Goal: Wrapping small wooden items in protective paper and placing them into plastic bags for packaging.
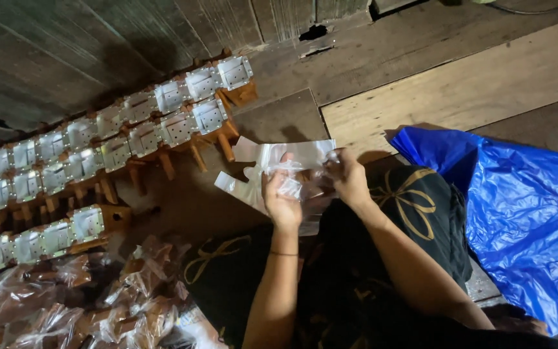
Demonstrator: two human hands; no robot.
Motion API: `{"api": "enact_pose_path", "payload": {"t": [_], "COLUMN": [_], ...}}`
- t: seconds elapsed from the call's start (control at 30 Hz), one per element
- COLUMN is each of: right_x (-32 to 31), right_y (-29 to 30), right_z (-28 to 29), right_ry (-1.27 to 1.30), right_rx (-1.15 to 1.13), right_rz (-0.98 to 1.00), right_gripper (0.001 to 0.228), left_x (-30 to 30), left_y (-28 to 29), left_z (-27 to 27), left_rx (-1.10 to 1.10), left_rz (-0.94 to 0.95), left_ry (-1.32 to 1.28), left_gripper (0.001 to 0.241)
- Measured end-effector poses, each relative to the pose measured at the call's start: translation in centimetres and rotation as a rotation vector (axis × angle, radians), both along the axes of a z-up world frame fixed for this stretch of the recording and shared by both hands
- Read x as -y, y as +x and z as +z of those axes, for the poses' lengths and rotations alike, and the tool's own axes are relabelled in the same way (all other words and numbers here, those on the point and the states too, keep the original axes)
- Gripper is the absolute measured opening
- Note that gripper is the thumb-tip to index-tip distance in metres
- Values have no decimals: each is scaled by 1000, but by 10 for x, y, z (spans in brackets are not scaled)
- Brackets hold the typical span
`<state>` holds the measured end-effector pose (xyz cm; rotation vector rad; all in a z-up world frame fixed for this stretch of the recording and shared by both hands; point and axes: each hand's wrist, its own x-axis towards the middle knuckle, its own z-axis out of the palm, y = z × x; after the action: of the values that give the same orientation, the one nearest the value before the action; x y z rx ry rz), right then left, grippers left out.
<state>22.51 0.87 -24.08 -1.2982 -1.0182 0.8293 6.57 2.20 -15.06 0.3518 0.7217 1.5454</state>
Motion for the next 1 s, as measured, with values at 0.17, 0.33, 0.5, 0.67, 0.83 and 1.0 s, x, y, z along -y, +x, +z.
{"api": "enact_pose_path", "payload": {"t": [0.17, 0.33, 0.5, 0.67, 0.83, 1.0], "right_x": [-35, -66, -64, -29, -42, -51], "right_y": [6, 6, 10, -4, 16, -11], "right_z": [-14, -31, -7, 106, 32, 86], "right_ry": [-313, -346, -299, -284, -485, -490], "right_rx": [1027, 929, 631, 655, 335, 13], "right_rz": [115, 126, 245, 472, 457, 525], "right_gripper": [33, 31, 25, 26, 42, 41], "left_x": [-37, -38, -28, -31, -34, -34], "left_y": [-17, -16, -16, -24, -28, -17], "left_z": [-97, -95, -61, -45, -43, -7], "left_rx": [445, 205, -355, -900, -1155, -1456], "left_rz": [157, 125, -12, -411, -525, -617], "left_ry": [-479, -446, -139, 77, 229, 249], "left_gripper": [18, 15, 55, 49, 47, 55]}}
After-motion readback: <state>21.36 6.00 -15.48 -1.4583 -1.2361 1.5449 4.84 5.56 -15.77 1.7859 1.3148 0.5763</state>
